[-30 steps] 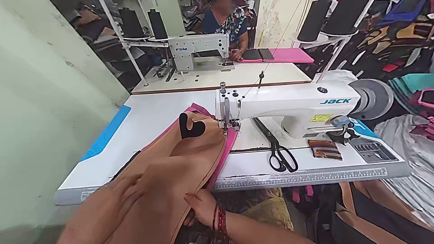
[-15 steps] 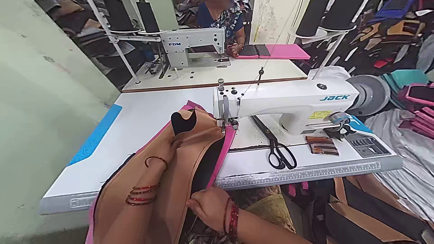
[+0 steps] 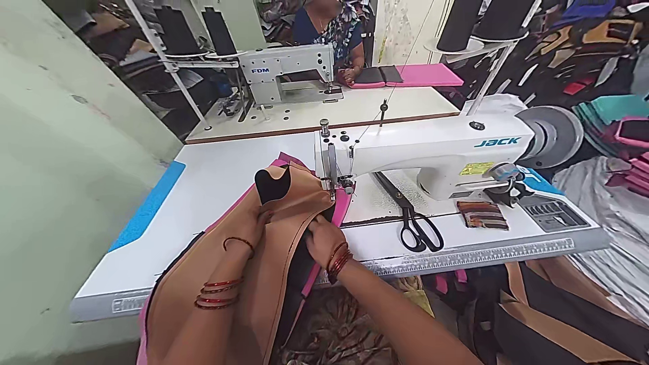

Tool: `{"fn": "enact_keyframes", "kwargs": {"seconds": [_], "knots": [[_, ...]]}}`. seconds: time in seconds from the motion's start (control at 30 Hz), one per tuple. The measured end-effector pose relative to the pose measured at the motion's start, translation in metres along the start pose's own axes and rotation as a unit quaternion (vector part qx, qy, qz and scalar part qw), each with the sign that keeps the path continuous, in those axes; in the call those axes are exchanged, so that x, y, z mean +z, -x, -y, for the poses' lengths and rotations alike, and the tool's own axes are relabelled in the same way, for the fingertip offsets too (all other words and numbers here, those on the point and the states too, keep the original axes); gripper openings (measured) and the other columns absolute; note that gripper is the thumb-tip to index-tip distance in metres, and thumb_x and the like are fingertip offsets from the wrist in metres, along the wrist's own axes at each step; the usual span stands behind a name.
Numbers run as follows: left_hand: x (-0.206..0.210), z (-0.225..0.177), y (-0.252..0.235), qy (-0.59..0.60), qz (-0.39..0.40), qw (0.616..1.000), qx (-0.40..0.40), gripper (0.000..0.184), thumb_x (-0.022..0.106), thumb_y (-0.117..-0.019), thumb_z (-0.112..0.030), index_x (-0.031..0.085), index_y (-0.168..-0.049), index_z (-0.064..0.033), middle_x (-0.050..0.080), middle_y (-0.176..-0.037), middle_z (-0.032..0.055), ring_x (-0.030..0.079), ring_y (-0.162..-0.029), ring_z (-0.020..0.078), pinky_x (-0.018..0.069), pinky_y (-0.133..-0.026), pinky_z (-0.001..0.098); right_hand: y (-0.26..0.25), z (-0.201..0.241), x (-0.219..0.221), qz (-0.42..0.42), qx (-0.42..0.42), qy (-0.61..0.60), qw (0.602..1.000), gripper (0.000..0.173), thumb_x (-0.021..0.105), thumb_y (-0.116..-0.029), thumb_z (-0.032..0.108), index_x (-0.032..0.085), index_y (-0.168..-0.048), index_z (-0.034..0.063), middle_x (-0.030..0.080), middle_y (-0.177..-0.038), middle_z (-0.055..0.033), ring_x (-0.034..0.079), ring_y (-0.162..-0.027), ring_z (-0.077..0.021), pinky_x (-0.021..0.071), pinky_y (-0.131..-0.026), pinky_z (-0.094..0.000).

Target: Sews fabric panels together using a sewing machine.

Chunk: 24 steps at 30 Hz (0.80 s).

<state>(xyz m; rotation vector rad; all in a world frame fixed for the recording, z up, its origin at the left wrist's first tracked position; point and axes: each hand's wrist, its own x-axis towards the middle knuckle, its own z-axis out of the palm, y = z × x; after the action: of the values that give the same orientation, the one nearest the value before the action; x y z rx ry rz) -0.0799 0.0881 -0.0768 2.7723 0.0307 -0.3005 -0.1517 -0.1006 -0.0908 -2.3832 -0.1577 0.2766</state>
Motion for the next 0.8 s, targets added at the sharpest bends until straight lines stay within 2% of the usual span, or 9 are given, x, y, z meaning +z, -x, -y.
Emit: {"fn": "enact_keyframes", "kwargs": {"seconds": [0.07, 0.13, 0.23, 0.33, 0.4, 0.5, 0.6, 0.67, 0.8], "knots": [[-0.001, 0.0, 0.001, 0.003, 0.002, 1.0, -0.001, 0.042, 0.046, -0.111, -0.027, 0.061, -0.131, 0.0065, 0.063, -0.131, 0.0295, 0.058, -0.129, 0.0436, 0.0386, -0.111, 0.0598, 0.006, -0.025, 0.011, -0.098, -0.09, -0.247, 0.96, 0.026, 0.054, -0.1027, 0.011, 0.071, -0.104, -0.008, 0.068, -0.108, -0.0172, 0.064, -0.098, -0.0208, 0.0509, -0.09, -0.0354], [-0.001, 0.001, -0.001, 0.007, 0.002, 1.0, 0.002, 0.042, 0.047, -0.1108, -0.027, 0.062, -0.129, 0.0073, 0.064, -0.128, 0.0302, 0.059, -0.127, 0.0442, 0.0389, -0.11, 0.0604, 0.021, -0.04, 0.009, -0.117, -0.107, -0.468, 0.869, 0.023, 0.046, -0.1032, 0.006, 0.066, -0.101, -0.0041, 0.07, -0.084, -0.0005, 0.058, -0.067, -0.0011, 0.0492, -0.064, -0.0194], [0.005, 0.002, -0.001, 0.016, -0.021, 1.0, -0.005, 0.041, 0.048, -0.1102, -0.026, 0.062, -0.13, 0.0069, 0.063, -0.13, 0.03, 0.058, -0.128, 0.0445, 0.0397, -0.11, 0.0607, 0.049, -0.053, 0.001, -0.116, -0.085, -0.574, 0.806, 0.025, 0.044, -0.1034, 0.003, 0.068, -0.096, 0.0024, 0.064, -0.062, 0.0085, 0.054, -0.051, 0.0031, 0.0447, -0.052, -0.0146], [0.017, 0.001, 0.022, 0.007, -0.185, 0.979, 0.084, 0.043, 0.058, -0.1048, -0.022, 0.058, -0.135, 0.0085, 0.056, -0.136, 0.0358, 0.053, -0.129, 0.0533, 0.0379, -0.109, 0.0673, 0.061, -0.05, -0.004, -0.099, -0.11, -0.518, 0.843, 0.022, 0.048, -0.1024, 0.004, 0.069, -0.098, 0.0014, 0.064, -0.063, 0.0101, 0.054, -0.052, 0.0042, 0.0456, -0.053, -0.0141], [0.03, 0.002, 0.046, -0.011, -0.37, 0.888, 0.273, 0.043, 0.06, -0.0992, -0.027, 0.065, -0.122, 0.0084, 0.063, -0.118, 0.0373, 0.061, -0.112, 0.0572, 0.045, -0.096, 0.0685, 0.06, -0.044, -0.012, -0.098, -0.161, -0.432, 0.882, 0.022, 0.049, -0.1029, 0.007, 0.069, -0.101, -0.0018, 0.062, -0.064, 0.0098, 0.052, -0.053, 0.0054, 0.0452, -0.054, -0.0133], [0.045, -0.018, 0.077, -0.026, -0.397, 0.791, 0.465, 0.051, 0.049, -0.1034, -0.053, 0.068, -0.119, -0.0079, 0.073, -0.105, 0.0135, 0.069, -0.094, 0.0285, 0.0547, -0.083, 0.0417, 0.056, -0.031, -0.022, -0.114, -0.231, -0.271, 0.928, 0.028, 0.05, -0.1041, 0.013, 0.071, -0.098, -0.0036, 0.063, -0.064, 0.0014, 0.054, -0.055, -0.0016, 0.0468, -0.057, -0.02], [0.06, -0.033, 0.081, -0.045, -0.369, 0.808, 0.457, 0.041, 0.05, -0.0992, -0.032, 0.074, -0.105, 0.0001, 0.074, -0.092, 0.0156, 0.074, -0.079, 0.0288, 0.0595, -0.067, 0.0397, 0.054, -0.022, -0.029, -0.14, -0.274, -0.164, 0.937, 0.029, 0.052, -0.103, 0.016, 0.072, -0.093, -0.0024, 0.065, -0.064, -0.0069, 0.063, -0.059, -0.0158, 0.053, -0.063, -0.0348], [0.064, -0.028, 0.071, -0.044, -0.351, 0.833, 0.426, 0.034, 0.048, -0.0969, -0.022, 0.075, -0.088, -0.002, 0.073, -0.083, 0.0148, 0.073, -0.073, 0.0304, 0.0583, -0.059, 0.0427, 0.053, -0.021, -0.033, -0.142, -0.291, -0.151, 0.934, 0.028, 0.052, -0.1026, 0.015, 0.073, -0.094, -0.0021, 0.065, -0.064, -0.0066, 0.063, -0.058, -0.0157, 0.053, -0.061, -0.0339], [0.072, -0.023, 0.066, 0.042, -0.277, 0.874, 0.397, 0.049, 0.045, -0.0977, -0.038, 0.077, -0.109, -0.0032, 0.076, -0.096, 0.0155, 0.074, -0.084, 0.031, 0.0594, -0.071, 0.0486, 0.056, -0.028, -0.031, -0.152, -0.308, -0.125, 0.931, 0.025, 0.054, -0.1003, 0.011, 0.075, -0.096, -0.0016, 0.068, -0.067, -0.0087, 0.065, -0.06, -0.0191, 0.0541, -0.062, -0.0377]]}}
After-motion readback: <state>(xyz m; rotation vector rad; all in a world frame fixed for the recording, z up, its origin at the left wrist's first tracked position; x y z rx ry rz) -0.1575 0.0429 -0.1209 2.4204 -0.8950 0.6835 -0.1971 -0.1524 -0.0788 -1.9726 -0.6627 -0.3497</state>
